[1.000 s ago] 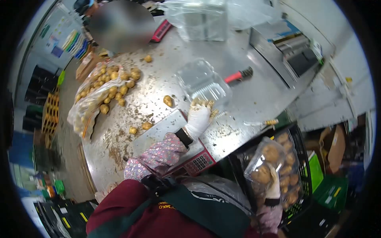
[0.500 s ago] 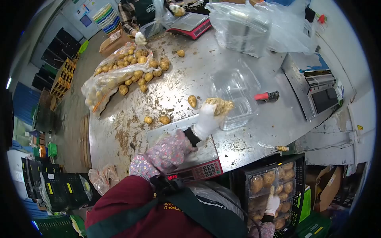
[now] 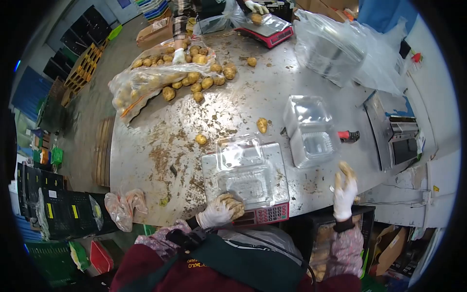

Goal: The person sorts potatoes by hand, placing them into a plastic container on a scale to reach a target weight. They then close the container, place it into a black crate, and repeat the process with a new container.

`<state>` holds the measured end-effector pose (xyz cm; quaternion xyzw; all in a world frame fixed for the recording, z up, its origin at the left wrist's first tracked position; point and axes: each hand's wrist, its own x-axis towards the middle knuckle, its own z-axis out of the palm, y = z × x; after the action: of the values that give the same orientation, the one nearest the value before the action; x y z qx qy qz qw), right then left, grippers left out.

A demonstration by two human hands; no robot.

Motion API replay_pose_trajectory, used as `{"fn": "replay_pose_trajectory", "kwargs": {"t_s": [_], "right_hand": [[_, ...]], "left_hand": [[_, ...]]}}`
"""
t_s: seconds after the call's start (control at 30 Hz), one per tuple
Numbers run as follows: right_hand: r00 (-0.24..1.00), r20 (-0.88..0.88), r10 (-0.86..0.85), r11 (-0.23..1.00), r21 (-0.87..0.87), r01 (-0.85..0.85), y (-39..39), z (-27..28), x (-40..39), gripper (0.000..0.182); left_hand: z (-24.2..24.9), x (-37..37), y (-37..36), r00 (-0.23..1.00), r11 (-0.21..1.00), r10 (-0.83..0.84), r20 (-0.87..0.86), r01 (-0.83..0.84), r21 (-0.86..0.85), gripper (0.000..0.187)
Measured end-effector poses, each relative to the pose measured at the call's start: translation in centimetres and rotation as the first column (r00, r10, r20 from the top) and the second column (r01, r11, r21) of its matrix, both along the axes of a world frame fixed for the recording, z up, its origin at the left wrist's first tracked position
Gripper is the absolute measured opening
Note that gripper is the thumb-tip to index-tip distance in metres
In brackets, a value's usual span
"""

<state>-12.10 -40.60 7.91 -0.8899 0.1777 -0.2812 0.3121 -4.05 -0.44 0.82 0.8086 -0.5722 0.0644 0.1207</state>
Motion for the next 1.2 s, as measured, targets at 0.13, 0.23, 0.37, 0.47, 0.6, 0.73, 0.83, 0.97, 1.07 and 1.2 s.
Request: {"fn": "replay_pose_trajectory", "kwargs": {"t_s": [0.13, 0.23, 0.37, 0.47, 0.6, 0.73, 0.83, 0.97, 1.07, 1.2], "right_hand": [[0.918, -0.115, 0.379, 0.921, -0.045, -0.386, 8.1, 3.0, 12.2, 0.024], [0.825, -0.276, 0.493, 0.859, 0.003, -0.512, 11.6, -0.2, 21.4, 0.029], [0.848, -0.147, 0.509, 0.778, 0.501, -0.379, 10.0, -10.6, 36.4, 0.034], [0.914, -0.307, 0.264, 0.828, 0.558, -0.051, 9.9, -12.5, 45.7, 0.038], [0.918, -0.321, 0.234, 0.716, 0.696, 0.062, 10.0, -14.8, 55.6, 0.06], [0.862, -0.36, 0.358, 0.772, 0.633, -0.056, 10.8, -16.8, 62.5, 0.077], [0.878, 0.066, 0.474, 0.375, 0.887, -0.269, 13.3, -19.2, 66.4, 0.071], [0.754, -0.053, 0.654, 0.206, 0.972, -0.11, 17.8, -17.2, 68.6, 0.078], [0.759, -0.108, 0.642, 0.566, 0.734, -0.374, 19.7, -16.9, 68.5, 0.08], [0.758, -0.189, 0.625, 0.665, 0.637, -0.389, 24.4, -12.9, 65.1, 0.078]], "left_hand": [[3.1, 1.4, 2.1, 0.929, 0.928, 0.065, -0.364, -0.19, -0.319, 0.031], [2.3, 4.0, 6.3, 0.664, 0.638, 0.287, -0.691, -0.67, -0.379, 0.026], [-3.8, 11.9, 15.4, 0.354, 0.164, 0.383, -0.853, -0.935, -0.314, 0.018], [-9.7, 21.5, 23.9, 0.337, 0.117, 0.53, -0.778, -0.938, -0.327, 0.026], [-14.2, 36.1, 29.6, 0.178, 0.055, 0.282, -0.943, -0.984, -0.17, 0.031], [-13.8, 47.9, 26.7, 0.228, 0.09, 0.181, -0.957, -0.973, -0.215, 0.038], [-15.0, 54.3, 23.5, 0.355, 0.121, 0.222, -0.908, -0.934, -0.336, 0.046], [-14.3, 58.8, 19.0, 0.298, 0.161, 0.072, -0.952, -0.945, -0.284, 0.063], [-13.3, 59.4, 18.1, 0.21, 0.145, 0.081, -0.974, -0.97, -0.197, 0.076], [-11.5, 60.3, 17.7, 0.209, 0.403, 0.424, -0.881, -0.915, -0.023, 0.083]]}}
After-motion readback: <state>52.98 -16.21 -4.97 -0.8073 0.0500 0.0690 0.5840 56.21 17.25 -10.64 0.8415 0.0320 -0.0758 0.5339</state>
